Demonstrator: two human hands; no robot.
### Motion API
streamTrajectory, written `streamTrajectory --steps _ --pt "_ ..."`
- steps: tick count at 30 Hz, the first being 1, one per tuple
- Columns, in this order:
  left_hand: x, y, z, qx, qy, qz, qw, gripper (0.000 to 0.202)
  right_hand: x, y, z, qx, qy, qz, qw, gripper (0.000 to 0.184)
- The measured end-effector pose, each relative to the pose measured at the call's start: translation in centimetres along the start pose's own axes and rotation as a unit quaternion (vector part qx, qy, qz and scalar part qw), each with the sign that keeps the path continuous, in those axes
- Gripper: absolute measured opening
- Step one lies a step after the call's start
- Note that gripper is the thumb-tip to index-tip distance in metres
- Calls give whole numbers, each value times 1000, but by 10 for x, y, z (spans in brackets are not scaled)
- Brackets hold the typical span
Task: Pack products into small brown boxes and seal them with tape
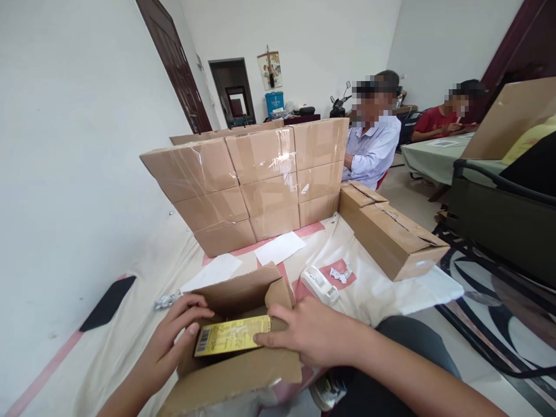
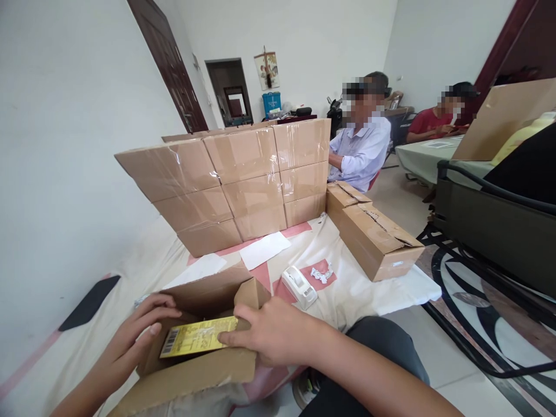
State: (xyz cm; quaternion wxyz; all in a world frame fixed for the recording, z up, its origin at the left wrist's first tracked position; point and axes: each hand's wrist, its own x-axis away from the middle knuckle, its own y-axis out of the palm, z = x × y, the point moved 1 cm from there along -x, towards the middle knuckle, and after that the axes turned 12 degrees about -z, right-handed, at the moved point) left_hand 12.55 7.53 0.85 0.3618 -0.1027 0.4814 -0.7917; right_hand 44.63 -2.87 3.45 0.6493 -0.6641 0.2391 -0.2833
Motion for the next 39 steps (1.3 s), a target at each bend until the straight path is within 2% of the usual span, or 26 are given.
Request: streamTrajectory --steps 7,12,17,19,22,24,26,28,30,32,34,36,39 --pt "9 0 0 -19 4 -8 1000 36 -2 7 7 26 -21 24 999 56" --pt "12 1 -2 12 -14 16 1000 42 -5 4 15 -27 -3 -2 1000 38" --pt "10 9 -10 56 2 50 997 56 -6 8 21 -104 14 17 994 55" --pt "8 15 -14 52 19 43 998 62 -6 12 25 -125 8 38 991 54" --pt "4 24 -21 13 21 20 1000 45 -5 20 32 -158 -16 68 985 49" --pt "2 27 -23 -34 6 65 997 38 -6 27 36 -191 -26 101 976 46" --pt "1 28 -23 -67 -27 146 987 47 -7 34 38 -241 -21 150 959 41" --pt "0 28 -21 -44 -61 178 981 68 -10 41 36 -306 11 216 927 34" --pt "1 28 -20 24 -69 135 988 74 -14 47 34 -382 76 283 877 27" --pt "4 25 -21 76 -68 69 992 64 -19 51 31 -453 150 318 819 48" --pt "9 20 -20 80 -71 21 994 53 -23 53 30 -502 193 308 785 67" --pt "12 15 -15 31 -57 -17 998 48 -26 52 30 -520 203 288 778 69" --pt "10 15 8 -125 1 -49 991 45 -27 50 30 -511 200 291 784 62"
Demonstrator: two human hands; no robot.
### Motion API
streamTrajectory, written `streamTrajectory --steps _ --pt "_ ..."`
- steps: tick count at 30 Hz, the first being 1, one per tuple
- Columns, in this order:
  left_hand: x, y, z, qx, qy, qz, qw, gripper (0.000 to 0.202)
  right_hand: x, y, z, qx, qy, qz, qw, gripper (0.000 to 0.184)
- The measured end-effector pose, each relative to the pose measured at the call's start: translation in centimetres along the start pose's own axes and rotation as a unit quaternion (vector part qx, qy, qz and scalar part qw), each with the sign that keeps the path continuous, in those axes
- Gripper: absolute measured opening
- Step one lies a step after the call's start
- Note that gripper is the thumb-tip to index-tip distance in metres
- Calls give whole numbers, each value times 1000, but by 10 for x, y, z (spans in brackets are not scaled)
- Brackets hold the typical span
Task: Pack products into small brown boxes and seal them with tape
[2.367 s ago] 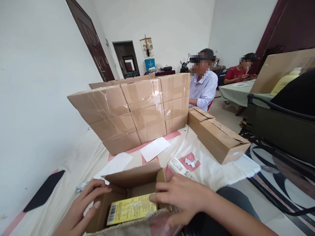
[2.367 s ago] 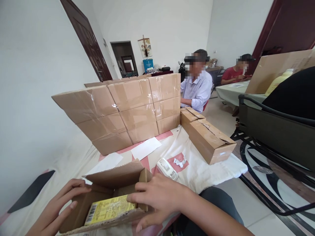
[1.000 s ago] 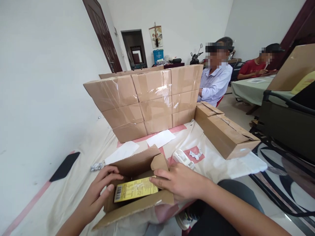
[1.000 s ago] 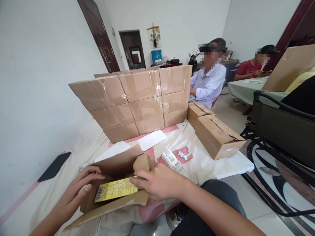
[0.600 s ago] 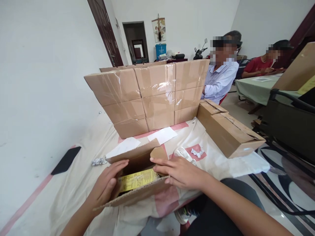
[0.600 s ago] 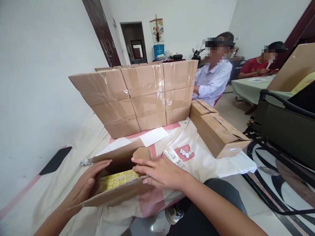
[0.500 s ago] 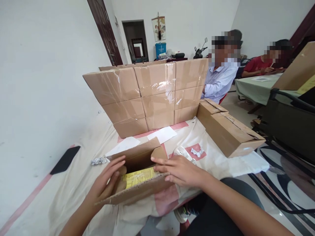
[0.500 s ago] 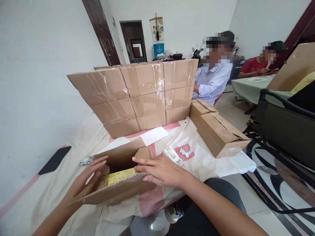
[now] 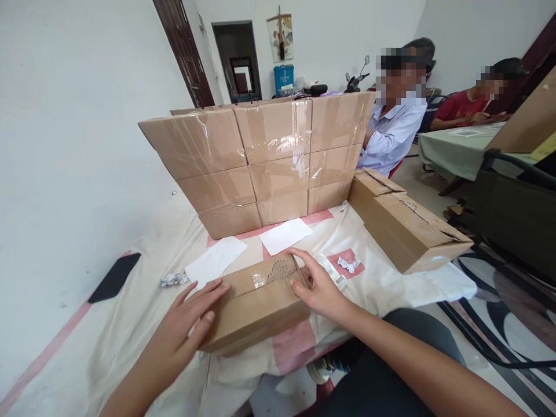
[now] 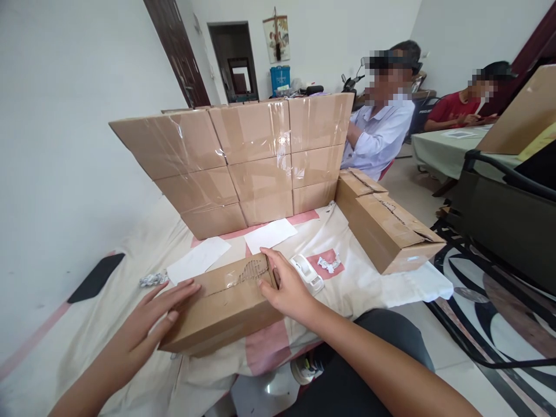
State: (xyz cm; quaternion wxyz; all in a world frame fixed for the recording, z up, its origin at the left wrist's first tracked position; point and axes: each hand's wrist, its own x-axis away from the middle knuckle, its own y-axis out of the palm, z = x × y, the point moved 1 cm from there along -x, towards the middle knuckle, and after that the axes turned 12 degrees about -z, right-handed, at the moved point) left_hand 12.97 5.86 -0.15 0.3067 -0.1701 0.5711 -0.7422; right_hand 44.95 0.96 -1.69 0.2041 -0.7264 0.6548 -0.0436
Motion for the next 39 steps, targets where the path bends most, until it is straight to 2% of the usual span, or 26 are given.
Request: streamTrajectory --steps 2,5,8,11,13,15,17,19,21,22,23,25,26,28,30,33,39 --pt "-5 3 22 -103 26 23 994 46 0 1 -1 18 -23 7 1000 58" --pt "-15 17 46 -199 23 80 977 58 3 1 -2 36 -40 10 998 56" --pt "-20 31 45 -233 7 98 967 61 5 -12 1 15 -22 14 1000 41" --pt "-23 30 29 -241 -13 92 966 59 8 -41 10 30 -2 49 998 20" --pt "-25 22 23 -247 -17 88 965 55 11 -63 20 68 36 77 994 24" --pt "-29 12 27 -256 -21 81 963 50 15 -80 34 94 103 87 986 29" --pt "-33 7 43 -260 -38 94 960 47 20 -90 49 98 166 83 978 32" --pt "-38 13 69 -243 -45 160 955 40 23 -94 61 88 211 71 971 30" --pt "-47 31 102 -193 -1 259 946 30 24 -94 69 72 246 54 965 27" --pt "-54 45 119 -149 54 287 945 26 24 -94 72 63 262 44 962 26" --pt "-64 61 135 -97 107 288 947 25 23 -93 73 53 274 34 960 26" --pt "-90 97 164 7 147 207 967 25 22 -92 74 33 287 16 957 26" --pt "-106 114 174 38 137 173 975 30 22 -92 74 24 289 8 957 26" --pt "-140 143 188 53 79 127 987 57 22 -91 74 14 288 -7 958 23" --pt "-170 162 192 52 11 116 992 76 23 -90 75 13 285 -15 958 20" --pt "-197 177 185 64 -60 129 988 79 23 -89 77 18 281 -5 959 24" --pt "-203 189 174 67 -88 149 983 79 24 -90 73 4 252 19 968 31"
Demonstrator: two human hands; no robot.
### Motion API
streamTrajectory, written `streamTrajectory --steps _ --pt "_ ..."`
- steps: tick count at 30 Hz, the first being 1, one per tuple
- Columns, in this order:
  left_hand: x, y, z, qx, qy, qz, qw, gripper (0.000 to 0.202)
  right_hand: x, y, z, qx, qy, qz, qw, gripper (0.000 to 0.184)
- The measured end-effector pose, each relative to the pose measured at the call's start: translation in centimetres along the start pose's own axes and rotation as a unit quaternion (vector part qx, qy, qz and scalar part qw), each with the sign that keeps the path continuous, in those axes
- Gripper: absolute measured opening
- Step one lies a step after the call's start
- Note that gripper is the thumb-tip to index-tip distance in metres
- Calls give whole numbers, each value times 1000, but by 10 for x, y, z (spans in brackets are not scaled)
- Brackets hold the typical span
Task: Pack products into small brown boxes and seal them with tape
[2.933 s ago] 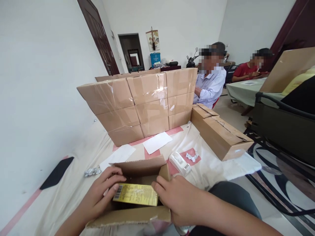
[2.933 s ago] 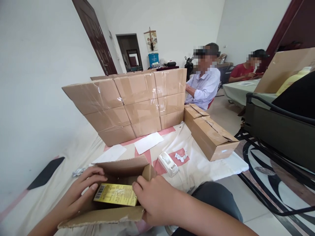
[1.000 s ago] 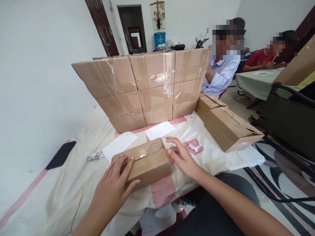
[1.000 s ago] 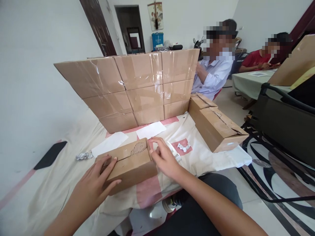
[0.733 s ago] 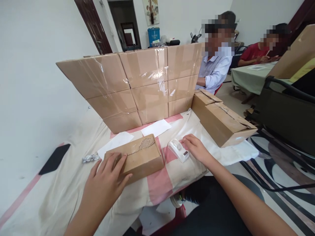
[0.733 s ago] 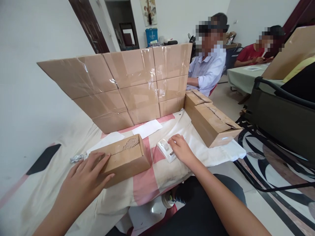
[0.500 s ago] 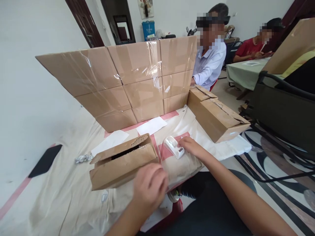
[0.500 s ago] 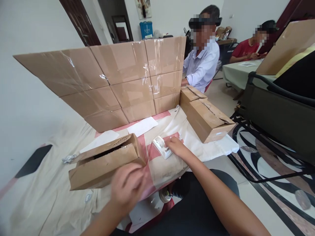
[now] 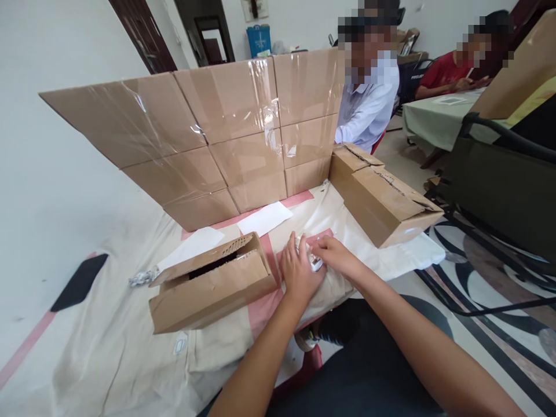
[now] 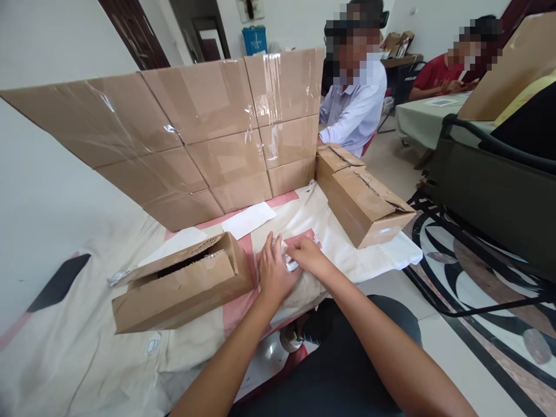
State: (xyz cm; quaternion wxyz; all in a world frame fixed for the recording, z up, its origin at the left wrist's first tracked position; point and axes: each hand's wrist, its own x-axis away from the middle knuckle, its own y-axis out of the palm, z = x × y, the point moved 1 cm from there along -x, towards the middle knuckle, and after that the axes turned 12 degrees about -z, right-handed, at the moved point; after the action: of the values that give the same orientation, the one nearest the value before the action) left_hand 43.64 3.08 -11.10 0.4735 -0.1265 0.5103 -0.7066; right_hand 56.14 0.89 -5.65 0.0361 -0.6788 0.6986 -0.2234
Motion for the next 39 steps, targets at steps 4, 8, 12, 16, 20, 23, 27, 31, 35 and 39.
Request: streamTrajectory --steps 4,8,12,16,20,23,27,31,35,39 --pt "1 0 0 1 2 2 1000 82 8 -4 1 -6 -10 -6 1000 29" --pt "2 -3 1 5 -4 5 1000 80 19 -1 10 -6 0 -20 1000 29" --pt "2 -4 1 9 -10 -1 1000 83 32 -1 20 -7 8 -20 1000 32" --pt "1 -4 0 9 -16 -5 1000 90 43 -4 23 -14 23 -24 999 28" --pt "1 -4 1 7 -12 -7 1000 90 44 -4 22 -25 34 -33 999 31" --pt "1 -5 1 5 -12 -6 1000 85 40 -1 23 -35 37 -43 998 39" --pt "0 -4 1 6 -9 -9 1000 88 35 3 27 -51 50 -51 996 41" --pt "1 -4 1 5 -14 -10 1000 89 34 4 30 -65 67 -57 994 38" --pt "1 -6 2 0 -14 -9 1000 83 33 5 30 -72 66 -58 994 41" --pt "1 -5 2 -2 -16 -3 1000 78 31 7 32 -82 49 -52 994 48"
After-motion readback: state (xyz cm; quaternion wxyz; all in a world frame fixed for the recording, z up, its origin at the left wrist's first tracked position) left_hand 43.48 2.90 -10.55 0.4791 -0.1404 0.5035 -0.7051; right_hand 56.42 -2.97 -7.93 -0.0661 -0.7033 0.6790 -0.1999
